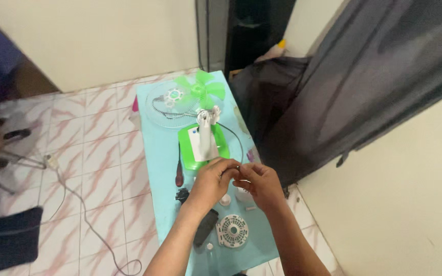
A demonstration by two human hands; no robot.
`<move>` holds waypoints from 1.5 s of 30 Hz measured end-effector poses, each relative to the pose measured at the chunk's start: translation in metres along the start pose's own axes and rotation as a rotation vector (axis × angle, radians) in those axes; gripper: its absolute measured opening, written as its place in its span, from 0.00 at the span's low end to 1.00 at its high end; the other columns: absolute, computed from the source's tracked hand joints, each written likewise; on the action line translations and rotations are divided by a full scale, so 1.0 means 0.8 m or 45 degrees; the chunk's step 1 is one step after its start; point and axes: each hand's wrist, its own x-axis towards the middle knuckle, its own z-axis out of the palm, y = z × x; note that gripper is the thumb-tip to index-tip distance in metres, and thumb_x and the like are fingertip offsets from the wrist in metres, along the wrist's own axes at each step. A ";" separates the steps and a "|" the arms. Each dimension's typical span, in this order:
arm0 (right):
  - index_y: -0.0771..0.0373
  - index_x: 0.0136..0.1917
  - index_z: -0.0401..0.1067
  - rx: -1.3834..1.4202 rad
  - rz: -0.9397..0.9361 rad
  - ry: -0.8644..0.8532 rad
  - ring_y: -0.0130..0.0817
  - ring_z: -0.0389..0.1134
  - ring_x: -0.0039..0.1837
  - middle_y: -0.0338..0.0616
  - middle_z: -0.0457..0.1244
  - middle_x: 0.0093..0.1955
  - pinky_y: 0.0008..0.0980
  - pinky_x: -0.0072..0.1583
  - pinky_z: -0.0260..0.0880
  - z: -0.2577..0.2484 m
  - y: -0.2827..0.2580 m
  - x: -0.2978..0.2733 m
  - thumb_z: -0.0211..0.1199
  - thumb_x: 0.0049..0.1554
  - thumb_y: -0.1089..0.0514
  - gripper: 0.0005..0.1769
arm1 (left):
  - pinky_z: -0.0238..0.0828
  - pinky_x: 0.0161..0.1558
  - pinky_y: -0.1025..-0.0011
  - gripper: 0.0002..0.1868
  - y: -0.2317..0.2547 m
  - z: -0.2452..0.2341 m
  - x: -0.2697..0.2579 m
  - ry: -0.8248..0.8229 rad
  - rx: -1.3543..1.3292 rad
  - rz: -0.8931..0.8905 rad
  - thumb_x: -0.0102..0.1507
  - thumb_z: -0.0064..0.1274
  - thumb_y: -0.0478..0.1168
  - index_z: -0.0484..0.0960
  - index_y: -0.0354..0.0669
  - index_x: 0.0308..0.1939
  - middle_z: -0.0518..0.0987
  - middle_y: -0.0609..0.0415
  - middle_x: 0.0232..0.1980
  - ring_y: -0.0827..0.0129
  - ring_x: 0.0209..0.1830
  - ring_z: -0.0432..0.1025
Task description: The person assembles a disassembled electric fan on a table. They attach the motor to the stand, insert screws, and wipe the components with a cloth. The person also picks up a dropped screw from the floor and continues assembling the fan parts.
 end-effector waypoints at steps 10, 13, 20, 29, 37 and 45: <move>0.71 0.48 0.75 0.121 -0.193 0.473 0.35 0.74 0.45 0.50 0.71 0.45 0.35 0.50 0.78 0.114 0.070 -0.024 0.63 0.60 0.59 0.11 | 0.77 0.41 0.66 0.08 -0.089 -0.092 0.003 -0.337 -0.234 0.260 0.62 0.55 0.31 0.84 0.37 0.44 0.82 0.49 0.41 0.58 0.38 0.79; 0.71 0.47 0.75 0.170 -0.187 0.610 0.36 0.74 0.43 0.50 0.71 0.43 0.34 0.49 0.77 0.152 0.091 -0.031 0.62 0.61 0.59 0.11 | 0.76 0.43 0.65 0.08 -0.105 -0.116 0.003 -0.401 -0.271 0.362 0.62 0.55 0.30 0.84 0.36 0.45 0.83 0.48 0.42 0.57 0.40 0.79; 0.72 0.47 0.75 0.175 -0.246 0.759 0.32 0.73 0.43 0.49 0.71 0.43 0.32 0.49 0.77 0.194 0.118 -0.055 0.61 0.62 0.60 0.11 | 0.77 0.42 0.67 0.09 -0.115 -0.148 -0.011 -0.578 -0.336 0.408 0.62 0.57 0.30 0.83 0.35 0.47 0.83 0.48 0.42 0.59 0.40 0.80; 0.72 0.48 0.75 0.112 -0.230 0.761 0.32 0.72 0.43 0.48 0.71 0.43 0.31 0.50 0.76 0.223 0.138 -0.064 0.62 0.62 0.60 0.11 | 0.78 0.43 0.68 0.09 -0.131 -0.177 -0.026 -0.683 -0.385 0.349 0.61 0.59 0.30 0.83 0.36 0.46 0.83 0.49 0.43 0.61 0.40 0.80; 0.72 0.49 0.75 0.083 -0.288 0.953 0.30 0.72 0.43 0.46 0.71 0.44 0.31 0.50 0.76 0.260 0.166 0.034 0.63 0.61 0.60 0.10 | 0.78 0.39 0.69 0.09 -0.209 -0.207 0.072 -0.936 -0.399 0.294 0.61 0.60 0.32 0.84 0.37 0.46 0.82 0.49 0.42 0.63 0.38 0.80; 0.70 0.51 0.76 0.256 -0.367 1.216 0.30 0.71 0.43 0.45 0.70 0.45 0.32 0.48 0.75 0.297 0.225 0.158 0.62 0.60 0.63 0.09 | 0.79 0.40 0.66 0.10 -0.296 -0.230 0.181 -1.333 -0.415 0.176 0.62 0.57 0.33 0.83 0.38 0.47 0.82 0.51 0.44 0.60 0.40 0.80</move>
